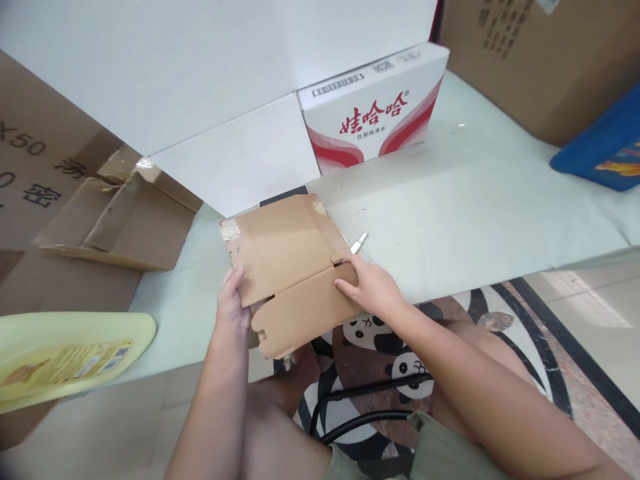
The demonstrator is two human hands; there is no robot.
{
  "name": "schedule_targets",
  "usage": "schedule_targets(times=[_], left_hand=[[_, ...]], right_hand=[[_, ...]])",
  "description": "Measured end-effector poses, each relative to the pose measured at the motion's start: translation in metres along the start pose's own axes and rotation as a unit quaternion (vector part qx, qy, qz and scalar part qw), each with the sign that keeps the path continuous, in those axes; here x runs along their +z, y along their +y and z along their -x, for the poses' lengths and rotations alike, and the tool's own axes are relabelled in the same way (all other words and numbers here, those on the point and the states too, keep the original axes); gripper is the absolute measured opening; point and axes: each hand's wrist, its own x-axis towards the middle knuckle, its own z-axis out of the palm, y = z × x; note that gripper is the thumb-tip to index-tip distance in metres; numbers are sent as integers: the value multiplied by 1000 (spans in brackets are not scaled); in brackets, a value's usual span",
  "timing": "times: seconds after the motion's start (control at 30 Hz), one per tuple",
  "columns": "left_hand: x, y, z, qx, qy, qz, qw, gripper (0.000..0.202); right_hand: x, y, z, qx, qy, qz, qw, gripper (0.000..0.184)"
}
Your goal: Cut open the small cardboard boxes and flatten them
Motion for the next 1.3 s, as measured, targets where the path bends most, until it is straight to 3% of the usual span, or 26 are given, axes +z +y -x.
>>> schedule_targets(times=[0.2,0.3,0.4,0.5,0.6,0.67,0.93,1.1,1.3], left_hand=[[2,2,2,-23,-28,-37,999,47],[2,5,2,-1,-39,-21,999,47],[0,9,1,27,-44,-8,999,48],[-3,12,1,20,-65,-6,998,53],[-5,14,2,11,-76,-1,997,54],[-5,16,3,12,-78,7,997,52],[-4,18,9,8,-96,27,995,50],[-3,16,9,-7,-112,7,994,52],[-3,11,5,3,-124,6,992,58]], right_hand=[[3,1,2,5,-15,74,997,39],[3,1,3,-22,25,56,998,43],[3,5,0,-42,86,1,995,49],[4,12,-5,-40,126,-148,980,49],[9,19,-9,-7,107,-305,946,43],[12,22,-10,4,87,-351,932,43],[8,15,-9,0,107,-380,919,44],[0,5,-4,32,-17,-446,894,46],[0,-1,-4,43,-19,-480,876,47]])
